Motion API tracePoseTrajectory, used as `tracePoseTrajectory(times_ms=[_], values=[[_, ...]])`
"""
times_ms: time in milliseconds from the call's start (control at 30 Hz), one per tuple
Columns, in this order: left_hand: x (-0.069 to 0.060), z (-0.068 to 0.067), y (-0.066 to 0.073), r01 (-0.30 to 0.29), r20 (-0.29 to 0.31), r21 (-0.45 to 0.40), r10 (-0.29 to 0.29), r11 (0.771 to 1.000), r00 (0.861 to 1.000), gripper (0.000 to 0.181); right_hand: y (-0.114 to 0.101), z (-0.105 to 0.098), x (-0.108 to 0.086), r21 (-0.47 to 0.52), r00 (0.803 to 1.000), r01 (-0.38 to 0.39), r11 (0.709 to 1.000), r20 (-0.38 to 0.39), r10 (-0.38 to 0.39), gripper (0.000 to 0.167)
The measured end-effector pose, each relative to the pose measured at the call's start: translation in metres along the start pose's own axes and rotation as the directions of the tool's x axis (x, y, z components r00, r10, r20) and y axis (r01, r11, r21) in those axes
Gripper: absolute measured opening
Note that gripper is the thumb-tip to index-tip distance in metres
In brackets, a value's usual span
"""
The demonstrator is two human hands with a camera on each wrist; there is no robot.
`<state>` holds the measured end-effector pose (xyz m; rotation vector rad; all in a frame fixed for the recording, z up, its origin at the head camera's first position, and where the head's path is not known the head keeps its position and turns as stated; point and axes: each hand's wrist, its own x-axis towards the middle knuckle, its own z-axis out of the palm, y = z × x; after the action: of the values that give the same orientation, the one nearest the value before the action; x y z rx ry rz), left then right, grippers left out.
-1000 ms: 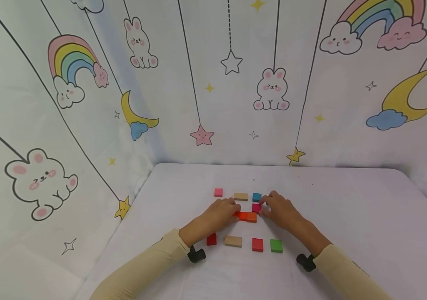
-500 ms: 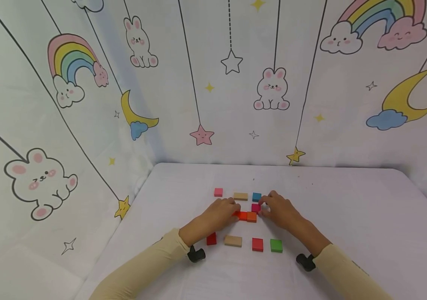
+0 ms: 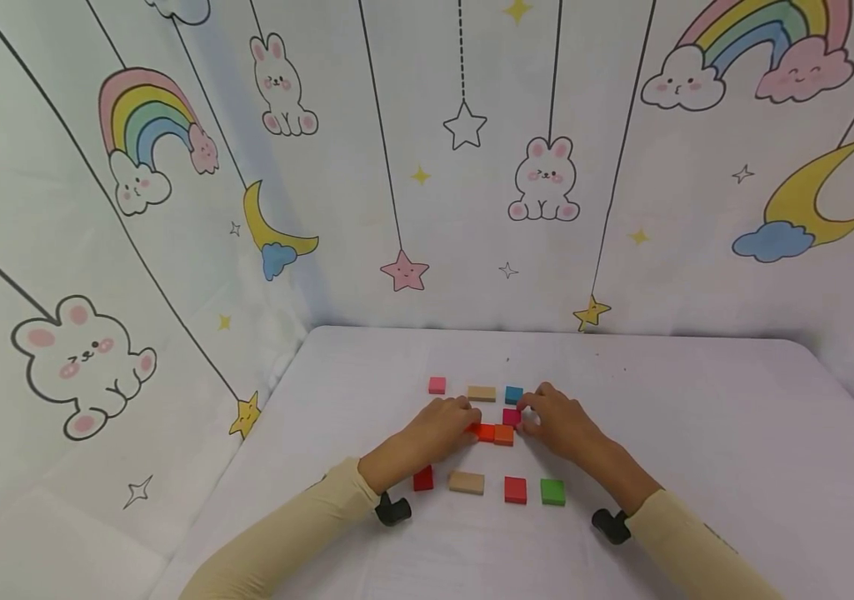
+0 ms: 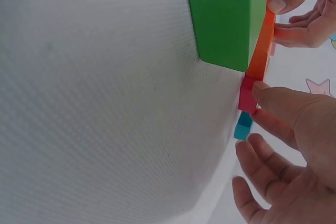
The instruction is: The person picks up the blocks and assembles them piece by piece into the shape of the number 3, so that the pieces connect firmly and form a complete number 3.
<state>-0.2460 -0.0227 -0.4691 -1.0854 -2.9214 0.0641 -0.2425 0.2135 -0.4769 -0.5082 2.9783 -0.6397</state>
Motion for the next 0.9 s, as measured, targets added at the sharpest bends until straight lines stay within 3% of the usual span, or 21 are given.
tracePoseTrajectory(times_ms=[900], values=[[0.0011, -0.0001, 0.0011, -0.004, 0.002, 0.033, 0.004, 0.999, 1.0, 0.029, -0.0022, -0.0036, -0.0006, 0.0, 1.0, 0.018, 1.0, -0.013, -0.018, 0.037]])
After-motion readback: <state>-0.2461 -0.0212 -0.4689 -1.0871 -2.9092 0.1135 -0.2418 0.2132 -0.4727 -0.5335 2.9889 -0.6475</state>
